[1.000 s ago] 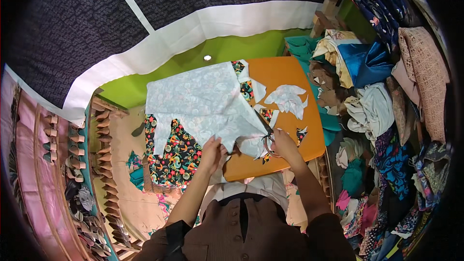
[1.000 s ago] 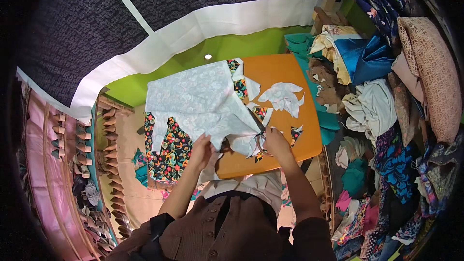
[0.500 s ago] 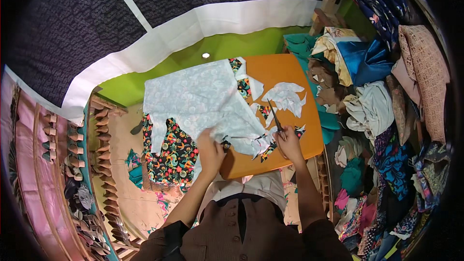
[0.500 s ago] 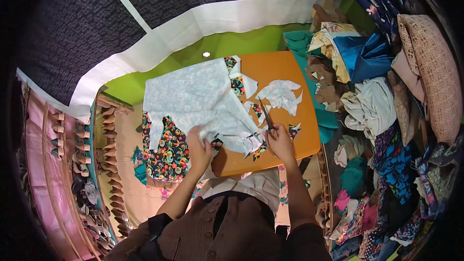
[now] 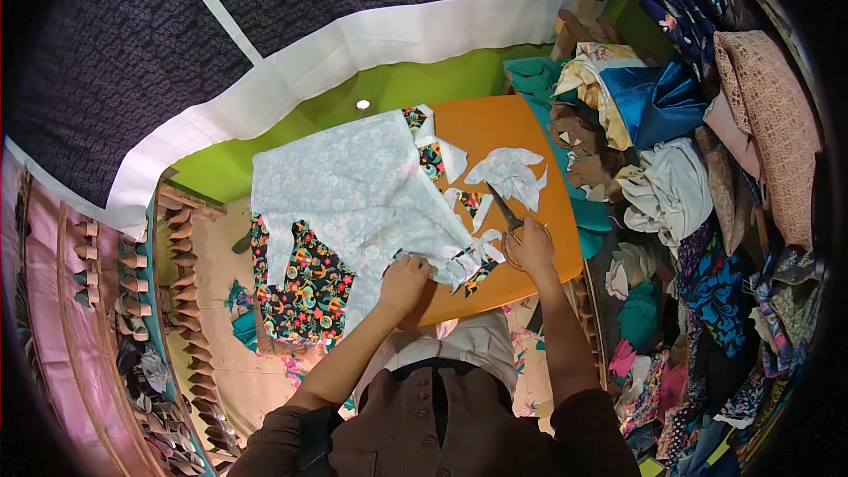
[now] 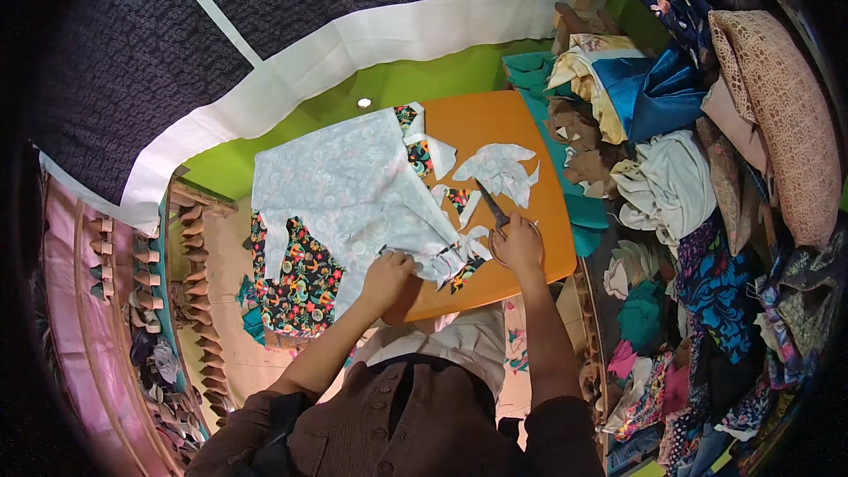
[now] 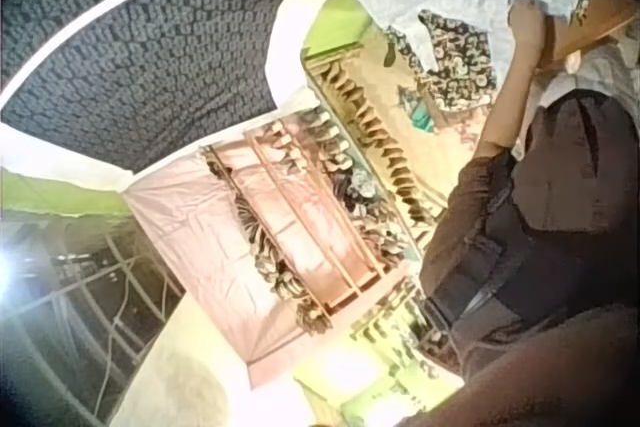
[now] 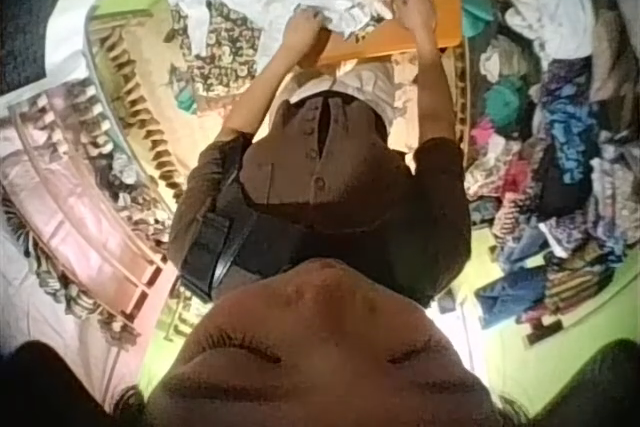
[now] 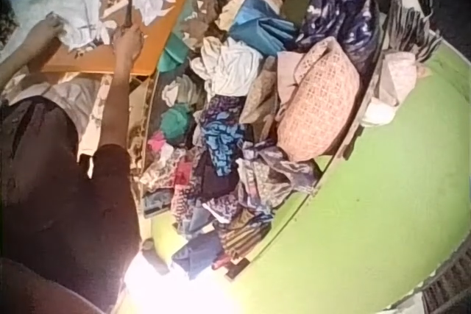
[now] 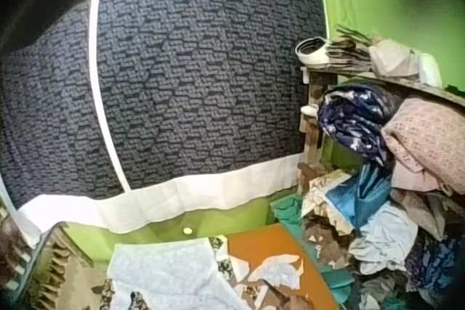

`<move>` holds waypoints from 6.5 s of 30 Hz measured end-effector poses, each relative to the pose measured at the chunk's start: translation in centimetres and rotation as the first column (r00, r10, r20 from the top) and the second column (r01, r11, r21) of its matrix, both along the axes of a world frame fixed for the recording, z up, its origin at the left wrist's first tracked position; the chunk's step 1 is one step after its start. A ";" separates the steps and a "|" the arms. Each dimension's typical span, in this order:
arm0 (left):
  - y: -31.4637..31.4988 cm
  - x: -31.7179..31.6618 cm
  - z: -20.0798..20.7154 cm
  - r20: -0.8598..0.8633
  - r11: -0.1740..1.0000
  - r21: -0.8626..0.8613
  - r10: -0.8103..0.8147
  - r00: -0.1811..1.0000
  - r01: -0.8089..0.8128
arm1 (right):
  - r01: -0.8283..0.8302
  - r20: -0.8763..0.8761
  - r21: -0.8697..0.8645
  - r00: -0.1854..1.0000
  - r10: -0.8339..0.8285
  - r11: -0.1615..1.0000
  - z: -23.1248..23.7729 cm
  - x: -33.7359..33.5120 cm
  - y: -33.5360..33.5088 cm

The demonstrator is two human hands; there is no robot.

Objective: Cutting pieces of patterned fabric with scissors on a table.

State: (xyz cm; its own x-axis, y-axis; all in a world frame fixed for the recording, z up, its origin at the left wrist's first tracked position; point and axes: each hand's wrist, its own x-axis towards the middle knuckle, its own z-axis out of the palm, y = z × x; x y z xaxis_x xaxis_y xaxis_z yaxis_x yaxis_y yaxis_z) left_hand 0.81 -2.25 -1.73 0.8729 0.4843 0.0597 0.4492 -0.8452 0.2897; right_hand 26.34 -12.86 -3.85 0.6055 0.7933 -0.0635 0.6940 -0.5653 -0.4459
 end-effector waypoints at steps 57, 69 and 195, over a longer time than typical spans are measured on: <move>1.3 -1.1 1.3 -0.124 -0.643 -0.391 0.746 0.654 0.659 | 0.169 -0.907 0.279 0.370 0.201 0.945 9.8 -7.7 -4.6; -2.4 0.7 3.7 -0.287 -0.680 -0.676 0.598 0.748 0.284 | -0.100 -0.875 0.340 0.330 0.354 0.935 8.0 -9.5 -4.9; -11.4 2.4 -4.8 0.083 0.236 -0.785 0.956 0.281 -0.573 | 0.016 -0.883 0.212 0.432 0.184 0.977 -3.9 -0.8 -6.6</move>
